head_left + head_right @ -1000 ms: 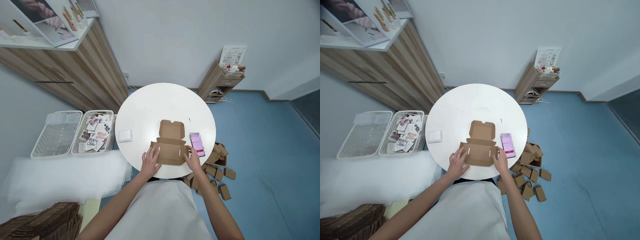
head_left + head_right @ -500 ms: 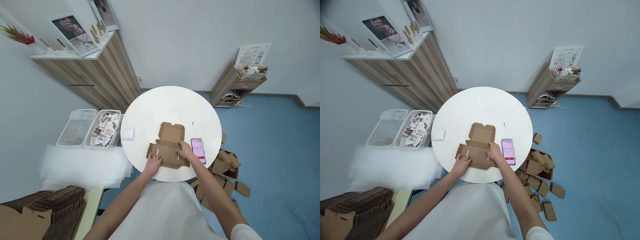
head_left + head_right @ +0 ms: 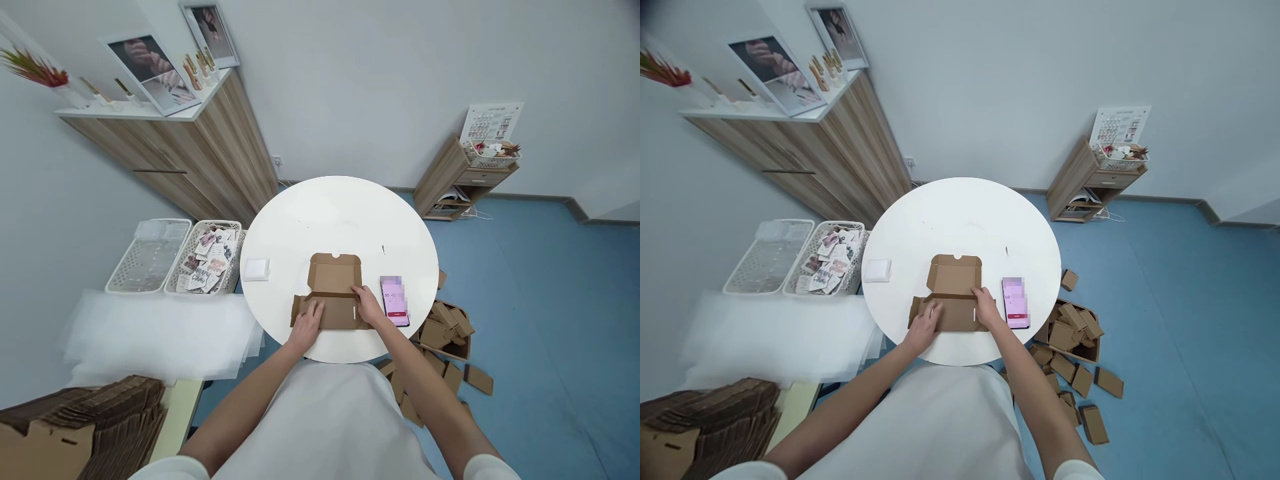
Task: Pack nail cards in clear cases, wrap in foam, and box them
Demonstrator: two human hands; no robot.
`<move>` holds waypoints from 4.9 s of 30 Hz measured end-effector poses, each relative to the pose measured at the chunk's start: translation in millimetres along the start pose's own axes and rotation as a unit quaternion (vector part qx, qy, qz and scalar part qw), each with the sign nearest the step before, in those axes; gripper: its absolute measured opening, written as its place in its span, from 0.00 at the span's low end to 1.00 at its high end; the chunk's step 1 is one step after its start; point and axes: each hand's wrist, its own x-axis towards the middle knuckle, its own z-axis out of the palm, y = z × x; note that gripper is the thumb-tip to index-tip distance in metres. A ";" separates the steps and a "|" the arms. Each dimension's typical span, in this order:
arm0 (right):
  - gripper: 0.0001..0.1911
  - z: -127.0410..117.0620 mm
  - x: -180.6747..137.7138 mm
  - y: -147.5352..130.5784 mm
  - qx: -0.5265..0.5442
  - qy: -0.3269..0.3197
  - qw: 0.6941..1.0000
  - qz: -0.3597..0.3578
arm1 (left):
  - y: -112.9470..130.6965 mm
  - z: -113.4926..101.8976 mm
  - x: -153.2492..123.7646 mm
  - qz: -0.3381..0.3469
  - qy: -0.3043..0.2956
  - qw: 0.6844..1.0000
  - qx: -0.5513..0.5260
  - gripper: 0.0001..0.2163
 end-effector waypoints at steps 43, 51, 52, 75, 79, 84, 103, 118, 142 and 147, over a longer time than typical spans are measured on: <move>0.51 48.0 -17.9 -22.7 -0.239 -0.030 0.961 -0.133 | -58.9 6.4 -31.4 -0.246 0.060 0.903 -0.346 0.30; 0.52 47.5 -16.5 -26.5 -0.223 -0.034 0.966 -0.126 | -39.0 -10.2 -14.5 -0.208 0.071 0.913 -0.343 0.18; 0.52 47.6 -16.5 -27.4 -0.223 -0.034 0.966 -0.127 | -34.3 -9.8 -14.2 -0.210 0.075 0.911 -0.347 0.19; 0.62 49.5 -18.7 -25.4 -0.267 -0.074 0.952 -0.133 | -36.1 -9.2 2.5 -0.249 0.049 0.917 -0.307 0.11; 0.63 47.4 -20.5 -28.7 -0.279 -0.075 0.948 -0.137 | -37.5 -8.0 4.2 -0.239 0.034 0.922 -0.301 0.10; 0.62 50.7 -23.7 -33.3 -0.281 -0.064 0.948 -0.133 | -33.3 -13.6 9.7 -0.230 0.015 0.945 -0.234 0.10; 0.58 59.8 -34.7 -50.0 -0.245 -0.023 0.963 -0.113 | -53.9 -50.4 9.9 0.011 -0.119 0.993 -0.019 0.54; 0.24 51.4 -65.2 -7.8 0.213 0.137 0.938 0.235 | -62.0 -46.0 10.9 0.034 -0.123 0.990 -0.058 0.53; 0.08 52.7 -35.1 -47.8 -0.027 0.074 0.964 0.255 | -57.9 -44.4 9.0 0.035 -0.136 0.984 -0.105 0.54; 0.07 57.4 -38.4 -42.2 -0.091 0.068 0.957 0.268 | -54.9 -42.7 3.1 0.042 -0.146 0.982 -0.110 0.54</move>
